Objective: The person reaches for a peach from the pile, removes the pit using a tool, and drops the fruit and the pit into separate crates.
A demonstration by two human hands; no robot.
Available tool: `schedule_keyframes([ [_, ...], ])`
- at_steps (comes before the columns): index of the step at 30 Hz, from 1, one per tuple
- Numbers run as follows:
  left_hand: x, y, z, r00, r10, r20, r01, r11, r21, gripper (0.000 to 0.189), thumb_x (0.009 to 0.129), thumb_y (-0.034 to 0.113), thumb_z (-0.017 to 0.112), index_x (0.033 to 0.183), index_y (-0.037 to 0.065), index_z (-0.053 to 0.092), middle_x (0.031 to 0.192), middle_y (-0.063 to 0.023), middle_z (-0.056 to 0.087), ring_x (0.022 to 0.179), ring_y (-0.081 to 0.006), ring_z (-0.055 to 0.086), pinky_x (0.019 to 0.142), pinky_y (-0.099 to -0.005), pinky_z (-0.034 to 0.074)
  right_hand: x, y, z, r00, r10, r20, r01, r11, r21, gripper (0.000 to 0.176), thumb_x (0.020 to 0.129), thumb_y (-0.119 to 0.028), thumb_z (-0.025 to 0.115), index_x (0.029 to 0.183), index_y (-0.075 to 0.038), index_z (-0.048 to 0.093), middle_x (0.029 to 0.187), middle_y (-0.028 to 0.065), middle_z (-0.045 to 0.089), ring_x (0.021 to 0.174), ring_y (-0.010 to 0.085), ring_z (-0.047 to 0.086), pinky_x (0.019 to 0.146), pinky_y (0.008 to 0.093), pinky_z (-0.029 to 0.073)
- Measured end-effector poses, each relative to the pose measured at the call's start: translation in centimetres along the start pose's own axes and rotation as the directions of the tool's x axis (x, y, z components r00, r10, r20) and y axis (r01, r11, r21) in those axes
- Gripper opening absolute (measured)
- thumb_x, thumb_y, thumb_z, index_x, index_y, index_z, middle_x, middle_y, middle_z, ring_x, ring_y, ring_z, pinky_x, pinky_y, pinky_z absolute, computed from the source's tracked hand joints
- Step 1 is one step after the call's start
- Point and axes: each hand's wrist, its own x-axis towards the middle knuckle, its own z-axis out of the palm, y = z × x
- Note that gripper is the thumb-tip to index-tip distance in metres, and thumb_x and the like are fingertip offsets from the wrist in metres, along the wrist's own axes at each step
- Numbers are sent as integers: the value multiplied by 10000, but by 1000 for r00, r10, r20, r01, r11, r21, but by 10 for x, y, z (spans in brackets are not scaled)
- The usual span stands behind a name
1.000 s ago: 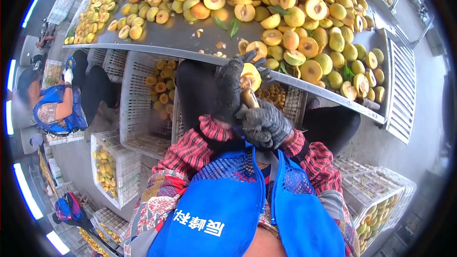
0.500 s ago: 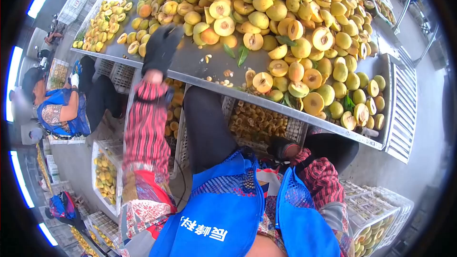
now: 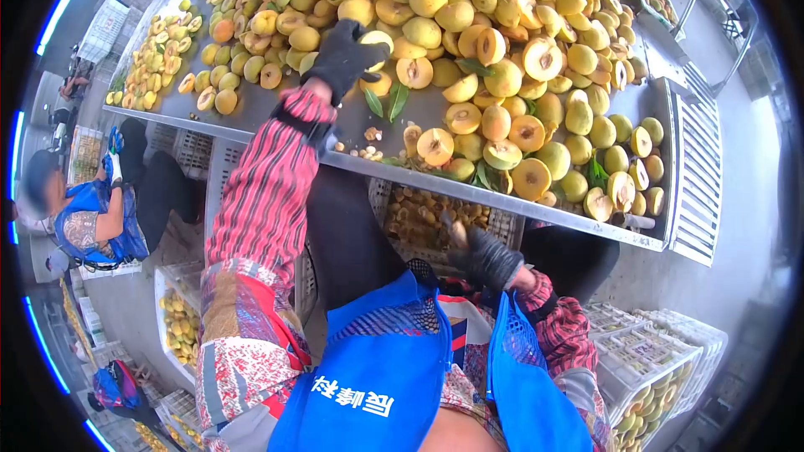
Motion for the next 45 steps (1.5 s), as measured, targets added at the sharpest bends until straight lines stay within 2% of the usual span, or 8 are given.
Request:
schedule_keyframes([
  [5,-104,-10,24,920,-19,390,285,716,-637,374,817,136,533,1148,-15,451,1034,-132,553,876,-208,586,681,-303,526,-5,-66,-16,996,44,-77,-1,871,491,273,830,-193,538,1046,-55,443,624,-20,463,500,64,471,415,228,379],
  [7,-133,-9,42,918,176,356,-19,915,-404,374,835,82,461,1173,-69,405,1108,-171,520,989,-243,549,811,-336,488,-3,-80,-16,989,89,-120,-29,903,428,272,786,-213,576,955,-20,488,713,85,535,614,172,526,558,317,438],
  [8,-149,4,52,914,-23,406,324,644,-693,381,836,72,432,1179,-87,384,1120,-193,506,1012,-258,533,870,-361,453,-2,-82,-13,988,99,-119,-38,903,428,272,786,-213,576,955,-20,488,713,85,535,614,172,526,558,317,438],
  [10,-167,19,63,899,-23,438,429,253,-867,309,884,132,446,1128,-56,443,1059,-192,532,992,-232,534,863,-339,450,-3,-84,-9,971,70,-227,-7,963,269,289,817,-186,549,1041,-21,471,676,13,514,521,78,468,444,241,393],
  [17,-174,3,80,862,-32,506,506,-10,-863,416,886,246,405,1162,-63,426,1112,-223,504,1032,-310,499,923,-423,392,-16,-78,-2,923,-73,-377,75,997,-11,259,804,-152,541,1007,0,488,755,99,544,678,170,525,599,323,436],
  [38,-197,-9,95,942,-60,330,329,359,-874,383,921,201,337,1195,-60,393,1099,-202,521,1017,-273,523,903,-390,429,7,-62,24,879,-263,-397,173,954,-246,253,777,-116,552,966,2,433,786,200,539,727,351,555,642,401,437],
  [40,-195,-31,93,965,196,172,-107,900,-424,328,892,119,368,1171,-44,427,1104,-183,531,1020,-245,525,883,-362,441,10,-58,24,837,-377,-397,249,908,-338,258,779,-119,553,971,-1,429,785,199,539,720,348,557,634,396,438],
  [45,-181,-52,75,879,350,324,-388,920,59,291,853,80,398,1105,-40,482,1021,-159,581,938,-213,572,826,-327,463,1,-61,17,976,-160,-144,114,952,-285,280,791,-138,557,979,13,416,754,177,530,665,316,549,587,390,424],
])
